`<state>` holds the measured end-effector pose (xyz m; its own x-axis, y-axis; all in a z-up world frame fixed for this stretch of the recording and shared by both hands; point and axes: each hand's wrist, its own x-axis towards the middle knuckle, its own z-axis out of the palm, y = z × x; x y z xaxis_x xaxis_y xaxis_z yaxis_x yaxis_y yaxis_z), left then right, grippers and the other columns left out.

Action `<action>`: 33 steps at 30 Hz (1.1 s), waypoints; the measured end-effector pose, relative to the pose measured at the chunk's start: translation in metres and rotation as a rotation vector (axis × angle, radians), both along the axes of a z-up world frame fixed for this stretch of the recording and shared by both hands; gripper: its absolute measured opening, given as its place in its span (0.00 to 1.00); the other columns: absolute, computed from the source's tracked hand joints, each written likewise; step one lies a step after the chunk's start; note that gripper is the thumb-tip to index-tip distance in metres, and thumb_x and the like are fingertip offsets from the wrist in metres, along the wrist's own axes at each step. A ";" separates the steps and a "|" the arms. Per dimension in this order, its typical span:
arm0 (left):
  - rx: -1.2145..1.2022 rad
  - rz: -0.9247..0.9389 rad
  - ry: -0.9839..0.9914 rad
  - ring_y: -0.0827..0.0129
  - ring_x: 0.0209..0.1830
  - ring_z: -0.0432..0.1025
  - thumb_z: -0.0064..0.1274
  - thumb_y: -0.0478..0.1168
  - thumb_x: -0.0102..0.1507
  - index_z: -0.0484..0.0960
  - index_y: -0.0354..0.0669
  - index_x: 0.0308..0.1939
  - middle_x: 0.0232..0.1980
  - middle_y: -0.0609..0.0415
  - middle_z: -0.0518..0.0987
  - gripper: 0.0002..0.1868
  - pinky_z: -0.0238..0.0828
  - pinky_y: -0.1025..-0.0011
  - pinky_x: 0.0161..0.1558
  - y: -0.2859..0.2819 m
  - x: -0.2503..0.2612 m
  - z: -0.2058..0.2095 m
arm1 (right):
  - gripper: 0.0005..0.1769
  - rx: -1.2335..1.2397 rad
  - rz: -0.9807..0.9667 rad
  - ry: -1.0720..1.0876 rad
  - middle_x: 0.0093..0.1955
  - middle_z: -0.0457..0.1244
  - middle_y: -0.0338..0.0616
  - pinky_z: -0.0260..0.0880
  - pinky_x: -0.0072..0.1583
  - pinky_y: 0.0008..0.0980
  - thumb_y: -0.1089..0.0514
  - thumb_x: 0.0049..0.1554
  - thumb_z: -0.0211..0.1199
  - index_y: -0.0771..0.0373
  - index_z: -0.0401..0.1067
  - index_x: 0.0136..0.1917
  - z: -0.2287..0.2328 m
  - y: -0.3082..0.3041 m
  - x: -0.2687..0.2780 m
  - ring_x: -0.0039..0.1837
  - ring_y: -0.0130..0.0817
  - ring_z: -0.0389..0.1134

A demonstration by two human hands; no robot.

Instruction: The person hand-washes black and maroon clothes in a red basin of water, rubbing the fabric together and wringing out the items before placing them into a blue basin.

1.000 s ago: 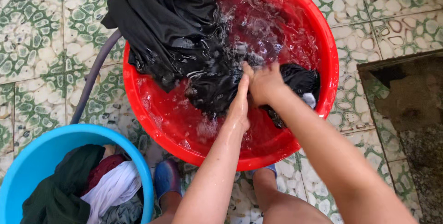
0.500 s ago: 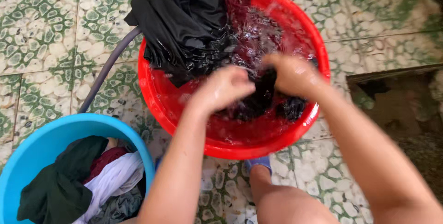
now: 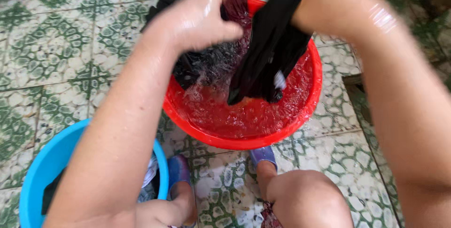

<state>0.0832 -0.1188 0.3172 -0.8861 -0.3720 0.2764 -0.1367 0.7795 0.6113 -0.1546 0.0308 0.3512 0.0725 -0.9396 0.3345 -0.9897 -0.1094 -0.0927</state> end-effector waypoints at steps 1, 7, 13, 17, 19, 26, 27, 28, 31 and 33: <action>0.159 -0.069 0.026 0.57 0.61 0.79 0.64 0.47 0.54 0.68 0.34 0.67 0.58 0.41 0.83 0.40 0.73 0.67 0.64 0.001 0.007 -0.010 | 0.24 -0.058 0.122 -0.092 0.55 0.70 0.55 0.72 0.54 0.48 0.66 0.51 0.67 0.61 0.77 0.62 -0.023 0.002 0.003 0.55 0.54 0.71; 0.156 0.162 -0.423 0.52 0.71 0.64 0.66 0.52 0.54 0.62 0.42 0.73 0.71 0.39 0.68 0.47 0.60 0.64 0.69 -0.001 0.026 -0.071 | 0.37 0.791 -0.397 -0.423 0.53 0.68 0.51 0.76 0.46 0.53 0.69 0.49 0.62 0.46 0.70 0.71 -0.186 -0.001 0.035 0.46 0.59 0.77; 0.237 0.198 -0.556 0.51 0.70 0.64 0.63 0.51 0.55 0.60 0.47 0.75 0.73 0.41 0.65 0.47 0.62 0.63 0.66 -0.010 0.018 -0.106 | 0.33 1.175 -0.432 -0.288 0.58 0.67 0.50 0.72 0.54 0.51 0.62 0.51 0.64 0.47 0.69 0.70 -0.273 0.017 0.063 0.55 0.54 0.72; 0.217 0.143 -0.520 0.52 0.70 0.67 0.67 0.50 0.53 0.63 0.44 0.73 0.70 0.39 0.71 0.48 0.63 0.65 0.69 -0.007 0.015 -0.124 | 0.31 1.153 -0.343 -0.250 0.62 0.65 0.49 0.70 0.59 0.50 0.58 0.52 0.65 0.47 0.69 0.69 -0.266 0.015 0.067 0.61 0.51 0.69; 0.395 0.057 -0.501 0.56 0.68 0.71 0.69 0.47 0.48 0.56 0.45 0.77 0.72 0.41 0.71 0.57 0.68 0.67 0.66 0.001 0.011 -0.129 | 0.30 1.019 -0.218 -0.216 0.64 0.65 0.48 0.68 0.62 0.49 0.55 0.52 0.66 0.47 0.68 0.69 -0.242 0.012 0.063 0.64 0.50 0.68; 0.396 -0.315 -0.249 0.53 0.82 0.50 0.79 0.51 0.45 0.22 0.40 0.79 0.80 0.31 0.49 0.82 0.48 0.68 0.76 0.030 -0.007 -0.114 | 0.37 0.508 -0.025 -0.284 0.58 0.69 0.51 0.70 0.59 0.43 0.65 0.39 0.68 0.54 0.72 0.65 -0.060 0.024 0.051 0.58 0.48 0.71; 0.363 -0.328 -0.111 0.53 0.84 0.45 0.81 0.51 0.44 0.22 0.39 0.78 0.82 0.32 0.45 0.84 0.44 0.67 0.78 0.034 -0.009 -0.109 | 0.36 0.467 -0.052 -0.298 0.57 0.69 0.49 0.71 0.59 0.41 0.65 0.40 0.67 0.54 0.72 0.65 -0.033 0.029 0.052 0.57 0.46 0.71; 0.331 -0.341 0.024 0.52 0.85 0.40 0.84 0.52 0.43 0.21 0.38 0.78 0.84 0.33 0.40 0.86 0.39 0.66 0.80 0.038 -0.010 -0.103 | 0.35 0.359 0.025 -0.309 0.54 0.70 0.49 0.71 0.56 0.39 0.66 0.40 0.67 0.57 0.73 0.63 -0.009 0.032 0.053 0.54 0.43 0.72; 0.330 -0.373 0.276 0.59 0.89 0.43 0.84 0.50 0.46 0.25 0.41 0.83 0.88 0.40 0.44 0.85 0.40 0.66 0.86 0.050 -0.015 -0.083 | 0.24 0.209 0.020 -0.419 0.47 0.70 0.47 0.69 0.48 0.36 0.66 0.45 0.66 0.62 0.75 0.57 0.039 0.030 0.061 0.47 0.35 0.70; 0.366 -0.375 0.432 0.62 0.87 0.45 0.84 0.49 0.48 0.30 0.41 0.82 0.85 0.44 0.49 0.80 0.42 0.67 0.85 0.058 -0.024 -0.070 | 0.14 0.166 -0.047 -0.523 0.43 0.69 0.45 0.67 0.43 0.34 0.66 0.50 0.66 0.65 0.76 0.52 0.054 0.027 0.069 0.43 0.30 0.69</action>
